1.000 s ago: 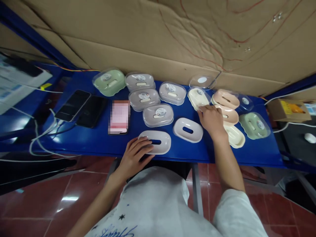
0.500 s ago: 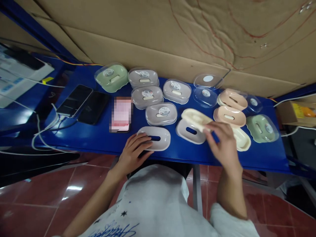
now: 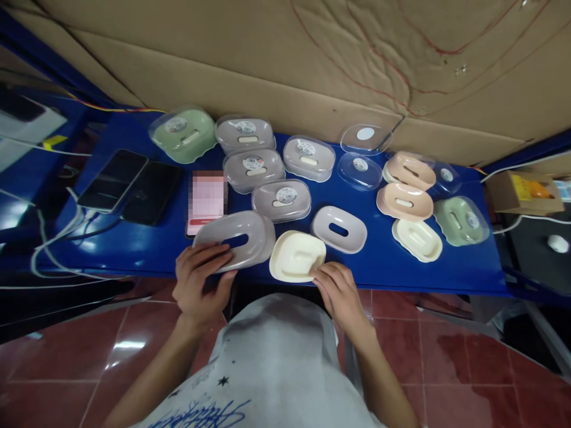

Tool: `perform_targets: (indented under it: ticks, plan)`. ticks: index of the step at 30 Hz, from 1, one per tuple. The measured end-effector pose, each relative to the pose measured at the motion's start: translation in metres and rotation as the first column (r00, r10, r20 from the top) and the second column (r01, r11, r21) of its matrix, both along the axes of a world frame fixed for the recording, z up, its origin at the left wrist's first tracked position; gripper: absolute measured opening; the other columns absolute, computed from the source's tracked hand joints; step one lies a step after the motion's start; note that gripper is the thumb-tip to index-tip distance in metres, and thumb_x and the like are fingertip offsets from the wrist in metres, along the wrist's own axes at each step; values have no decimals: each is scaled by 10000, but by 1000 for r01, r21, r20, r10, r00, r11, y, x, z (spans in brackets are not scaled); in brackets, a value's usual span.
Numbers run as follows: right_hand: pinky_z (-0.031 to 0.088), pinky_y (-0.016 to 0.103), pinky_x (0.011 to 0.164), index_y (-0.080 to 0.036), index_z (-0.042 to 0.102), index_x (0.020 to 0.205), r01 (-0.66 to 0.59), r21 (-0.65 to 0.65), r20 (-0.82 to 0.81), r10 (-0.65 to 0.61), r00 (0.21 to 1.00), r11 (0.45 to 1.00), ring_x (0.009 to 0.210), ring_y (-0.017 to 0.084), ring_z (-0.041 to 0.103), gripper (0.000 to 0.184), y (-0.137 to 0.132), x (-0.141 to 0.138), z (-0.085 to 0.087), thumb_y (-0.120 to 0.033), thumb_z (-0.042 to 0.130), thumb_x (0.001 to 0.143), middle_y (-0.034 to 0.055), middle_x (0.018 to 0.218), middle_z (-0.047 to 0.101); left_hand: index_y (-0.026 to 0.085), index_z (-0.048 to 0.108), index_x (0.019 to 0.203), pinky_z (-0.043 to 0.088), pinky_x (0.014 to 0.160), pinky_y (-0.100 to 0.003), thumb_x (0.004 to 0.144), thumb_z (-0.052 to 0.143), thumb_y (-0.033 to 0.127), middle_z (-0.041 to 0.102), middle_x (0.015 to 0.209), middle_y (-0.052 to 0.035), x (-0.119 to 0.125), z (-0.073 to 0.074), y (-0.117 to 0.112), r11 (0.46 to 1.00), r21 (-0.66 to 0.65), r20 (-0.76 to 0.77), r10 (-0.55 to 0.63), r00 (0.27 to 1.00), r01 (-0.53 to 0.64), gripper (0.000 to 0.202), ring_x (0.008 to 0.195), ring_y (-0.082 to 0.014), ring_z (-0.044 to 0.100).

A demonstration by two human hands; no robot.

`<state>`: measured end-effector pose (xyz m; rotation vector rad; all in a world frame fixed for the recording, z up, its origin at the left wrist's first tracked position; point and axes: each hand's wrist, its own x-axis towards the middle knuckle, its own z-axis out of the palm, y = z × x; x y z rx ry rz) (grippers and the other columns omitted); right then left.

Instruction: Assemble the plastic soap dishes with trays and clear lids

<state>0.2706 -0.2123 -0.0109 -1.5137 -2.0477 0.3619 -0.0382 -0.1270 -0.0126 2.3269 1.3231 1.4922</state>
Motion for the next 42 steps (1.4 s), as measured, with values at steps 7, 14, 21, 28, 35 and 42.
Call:
perform_targets:
  ticks: [7, 14, 21, 28, 35, 42]
  plan:
    - [579, 494, 1080, -320, 690, 1378, -123, -20, 32, 123, 992, 992, 1296, 295, 663, 342, 25, 1, 1, -191, 567, 1085, 89, 1296, 724, 297, 693, 1250, 473, 1160, -511, 1026, 737, 303, 800, 1185, -48, 11, 8, -21, 996, -79, -77, -36, 996, 30, 229, 1178, -266, 715]
    - [512, 645, 1191, -377, 433, 1640, -83, 36, 26, 82, 996, 996, 1513, 383, 530, 644, 33, -5, 7, -441, 681, 1048, 112, 1628, 556, 245, 705, 1267, 448, 1202, -495, 1064, 688, 286, 747, 1361, -91, 47, 2, -11, 945, -232, -327, -298, 897, 229, 208, 1291, -274, 677]
    - [470, 603, 1266, -318, 530, 1590, -234, -5, 45, 233, 971, 972, 1567, 314, 487, 505, 58, -4, -1, -291, 618, 1094, 81, 1582, 626, 199, 650, 1424, 498, 1192, -519, 1089, 647, 363, 589, 1598, -165, 49, -5, 5, 937, -243, -416, -336, 845, 253, 373, 1496, -330, 554]
    - [462, 623, 1260, -313, 592, 1541, -219, 32, 101, 215, 971, 975, 1570, 325, 486, 448, 63, -4, -9, -303, 611, 1094, 84, 1588, 625, 221, 687, 1409, 482, 1229, -517, 1091, 609, 240, 619, 1584, -128, 51, -18, 6, 944, -234, -369, -306, 878, 231, 328, 1541, -307, 519]
    - [456, 610, 1258, -327, 534, 1607, -38, 223, 37, 31, 999, 974, 1553, 326, 500, 522, 61, -6, -15, -386, 599, 1092, 111, 1643, 564, 227, 704, 1373, 549, 1159, -573, 1040, 677, 231, 535, 1626, -187, 50, -29, 4, 977, -115, -291, -206, 934, 179, 334, 1525, -362, 525]
    - [466, 586, 1248, -274, 633, 1491, 128, 357, -96, -100, 990, 925, 1502, 307, 544, 411, 58, -1, -17, -402, 540, 1112, 142, 1573, 615, 228, 737, 1302, 500, 1215, -607, 997, 730, 254, 493, 1632, -174, 49, -35, 13, 962, -144, -168, -255, 952, 233, 306, 1551, -367, 491]
